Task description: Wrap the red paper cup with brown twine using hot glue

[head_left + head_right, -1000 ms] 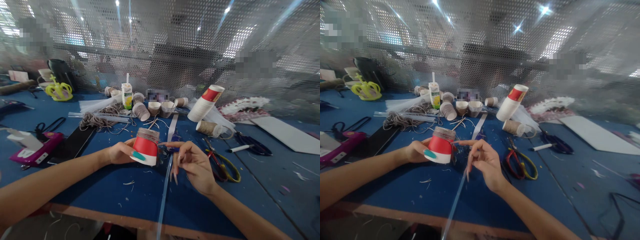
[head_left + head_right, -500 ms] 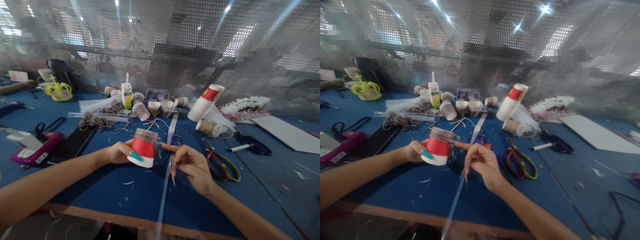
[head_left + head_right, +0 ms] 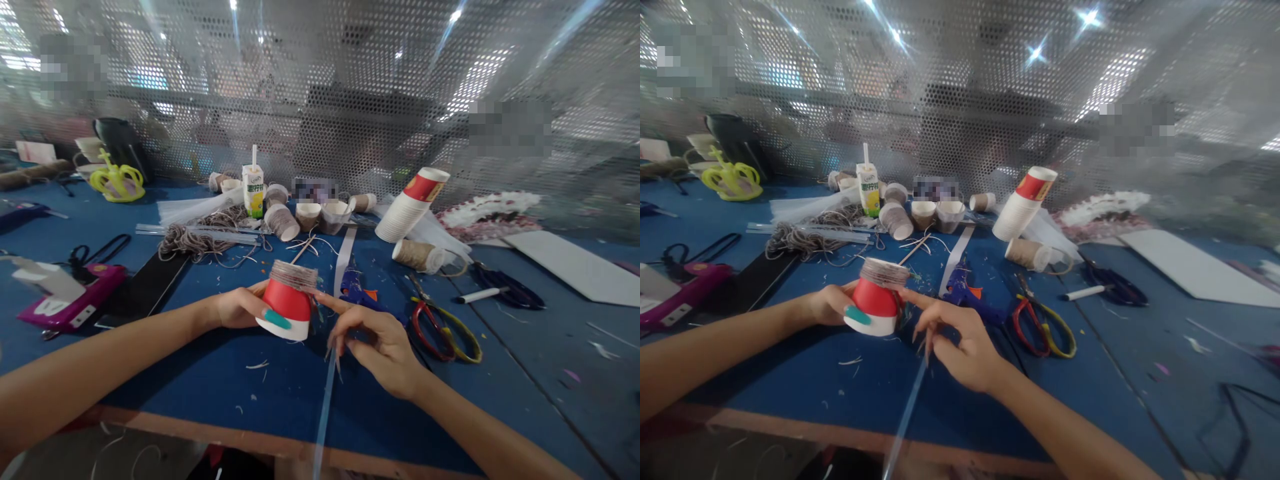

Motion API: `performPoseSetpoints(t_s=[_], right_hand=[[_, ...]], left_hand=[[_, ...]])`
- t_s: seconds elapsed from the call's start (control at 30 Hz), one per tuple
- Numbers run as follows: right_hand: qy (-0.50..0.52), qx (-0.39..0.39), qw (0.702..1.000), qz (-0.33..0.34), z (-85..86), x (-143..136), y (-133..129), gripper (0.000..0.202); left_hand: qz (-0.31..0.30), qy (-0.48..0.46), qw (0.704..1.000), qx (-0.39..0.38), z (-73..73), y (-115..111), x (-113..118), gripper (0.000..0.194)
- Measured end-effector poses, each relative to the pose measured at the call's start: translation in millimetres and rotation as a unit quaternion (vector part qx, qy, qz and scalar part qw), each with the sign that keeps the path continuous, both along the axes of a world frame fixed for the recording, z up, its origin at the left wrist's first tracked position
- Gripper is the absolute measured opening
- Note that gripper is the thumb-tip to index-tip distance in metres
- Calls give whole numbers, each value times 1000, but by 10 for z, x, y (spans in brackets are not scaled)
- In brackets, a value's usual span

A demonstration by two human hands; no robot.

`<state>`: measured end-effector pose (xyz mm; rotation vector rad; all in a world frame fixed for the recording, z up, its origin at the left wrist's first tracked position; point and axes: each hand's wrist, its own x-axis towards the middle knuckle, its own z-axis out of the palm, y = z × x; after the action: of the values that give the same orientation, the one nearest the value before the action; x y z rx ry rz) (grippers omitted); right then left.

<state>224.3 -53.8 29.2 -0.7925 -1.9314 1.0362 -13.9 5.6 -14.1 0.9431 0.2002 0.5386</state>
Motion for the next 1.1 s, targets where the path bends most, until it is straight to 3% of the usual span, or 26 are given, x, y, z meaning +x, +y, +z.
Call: performPoseSetpoints(t_s=[0.13, 0.2, 0.33, 0.43, 0.53, 0.63, 0.8, 0.97, 1.1], right_hand=[[14, 14, 1000, 5, -48, 28, -15, 28], [55, 44, 997, -28, -74, 56, -5, 25], [176, 69, 968, -168, -67, 113, 123, 14], [187, 59, 935, -295, -17, 161, 295, 22], [118, 29, 922, -367, -6, 233, 455, 25], [16, 26, 922, -386, -52, 324, 573, 22], [-166, 137, 881, -422, -116, 450, 708, 21], [-384, 79, 833, -389, -90, 456, 678, 31], [-484, 55, 797, -356, 28, 373, 492, 42]], left_hand=[[0, 2, 1000, 1, 8, -10, 6, 55], [-3, 5, 1000, 6, 16, -12, 14, 58], [10, -6, 1000, 11, 25, 7, 12, 62], [31, 1, 999, 9, 19, 25, -1, 59], [49, 11, 999, 9, 25, 21, -2, 59], [61, 12, 998, 17, 59, -1, 16, 60], [115, 11, 993, 30, 104, 12, 30, 53], [151, 9, 988, 4, 58, 74, 6, 57], [153, -6, 987, -40, 46, 86, 4, 58]])
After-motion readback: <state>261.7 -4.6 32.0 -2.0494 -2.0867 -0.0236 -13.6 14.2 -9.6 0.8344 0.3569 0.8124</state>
